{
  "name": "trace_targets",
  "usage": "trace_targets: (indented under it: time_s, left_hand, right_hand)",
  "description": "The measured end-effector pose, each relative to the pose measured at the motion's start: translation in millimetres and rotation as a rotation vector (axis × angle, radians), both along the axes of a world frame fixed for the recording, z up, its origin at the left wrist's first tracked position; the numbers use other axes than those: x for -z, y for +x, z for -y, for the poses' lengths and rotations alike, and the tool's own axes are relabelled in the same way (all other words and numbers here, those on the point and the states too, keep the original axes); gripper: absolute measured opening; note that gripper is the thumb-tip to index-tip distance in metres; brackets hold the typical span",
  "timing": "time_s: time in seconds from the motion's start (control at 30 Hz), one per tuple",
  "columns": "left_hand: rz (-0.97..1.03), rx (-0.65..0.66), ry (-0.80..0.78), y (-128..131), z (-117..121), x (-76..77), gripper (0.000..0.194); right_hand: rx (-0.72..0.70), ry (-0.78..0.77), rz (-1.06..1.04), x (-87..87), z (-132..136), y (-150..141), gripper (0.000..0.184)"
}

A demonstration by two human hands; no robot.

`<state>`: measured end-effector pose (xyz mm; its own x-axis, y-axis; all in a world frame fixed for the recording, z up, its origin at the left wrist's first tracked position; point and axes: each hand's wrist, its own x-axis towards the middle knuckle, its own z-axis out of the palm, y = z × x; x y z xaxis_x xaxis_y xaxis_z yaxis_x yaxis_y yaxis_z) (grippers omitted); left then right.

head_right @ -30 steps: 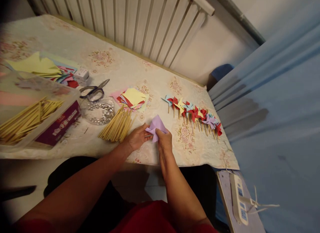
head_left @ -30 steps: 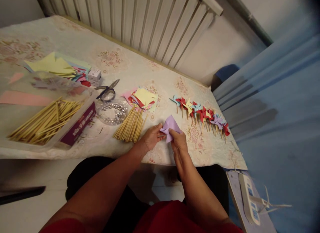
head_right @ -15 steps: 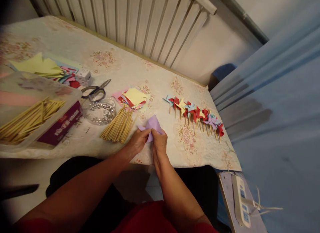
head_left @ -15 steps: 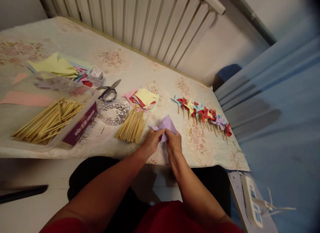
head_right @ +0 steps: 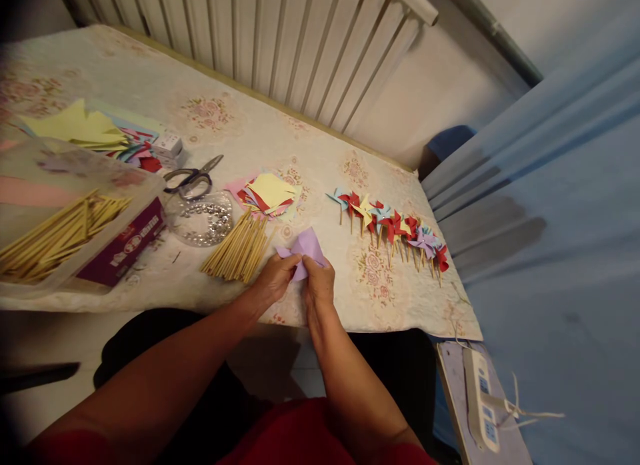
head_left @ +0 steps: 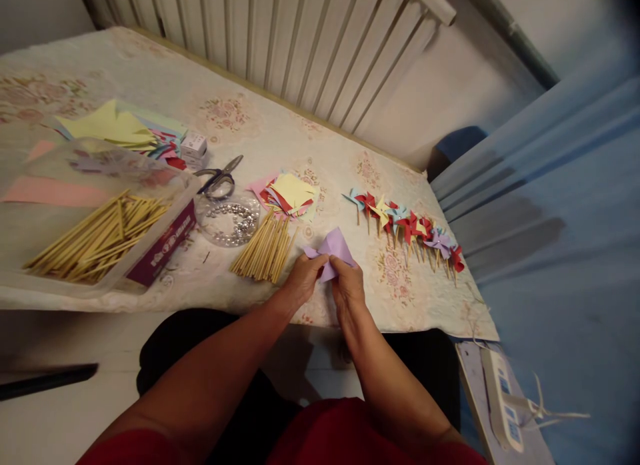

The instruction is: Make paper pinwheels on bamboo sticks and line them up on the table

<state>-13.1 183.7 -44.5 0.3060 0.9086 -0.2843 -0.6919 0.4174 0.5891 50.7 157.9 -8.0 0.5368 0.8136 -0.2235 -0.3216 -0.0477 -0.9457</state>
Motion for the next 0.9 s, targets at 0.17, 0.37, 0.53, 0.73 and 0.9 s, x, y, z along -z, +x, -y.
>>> trace_targets:
  time_s: [0.17,0.37,0.53,0.73,0.9]
  left_hand:
    - [0.015,-0.014,-0.01,-5,-6,-4.4,0.02]
    - [0.01,-0.056,-0.011,-8,-9,-10.9,0.027]
    - [-0.066,-0.082,-0.017,-9,-10,-9.7,0.021]
    - [-0.147,-0.063,0.012,-9,-11,-6.1,0.017]
    - [-0.221,-0.052,0.061,-12,-8,-8.5,0.017]
  right_hand:
    - [-0.05,0.024,0.03,4.8,5,7,0.024]
    - [0.009,0.037,0.196,12.2,16,20,0.02]
    - [0.031,0.028,0.407,10.4,27,19,0.017]
    - [-0.023,0.085,0.493,3.3,37,14,0.02]
    - [-0.025,0.096,0.534,-3.5,39,12,0.02]
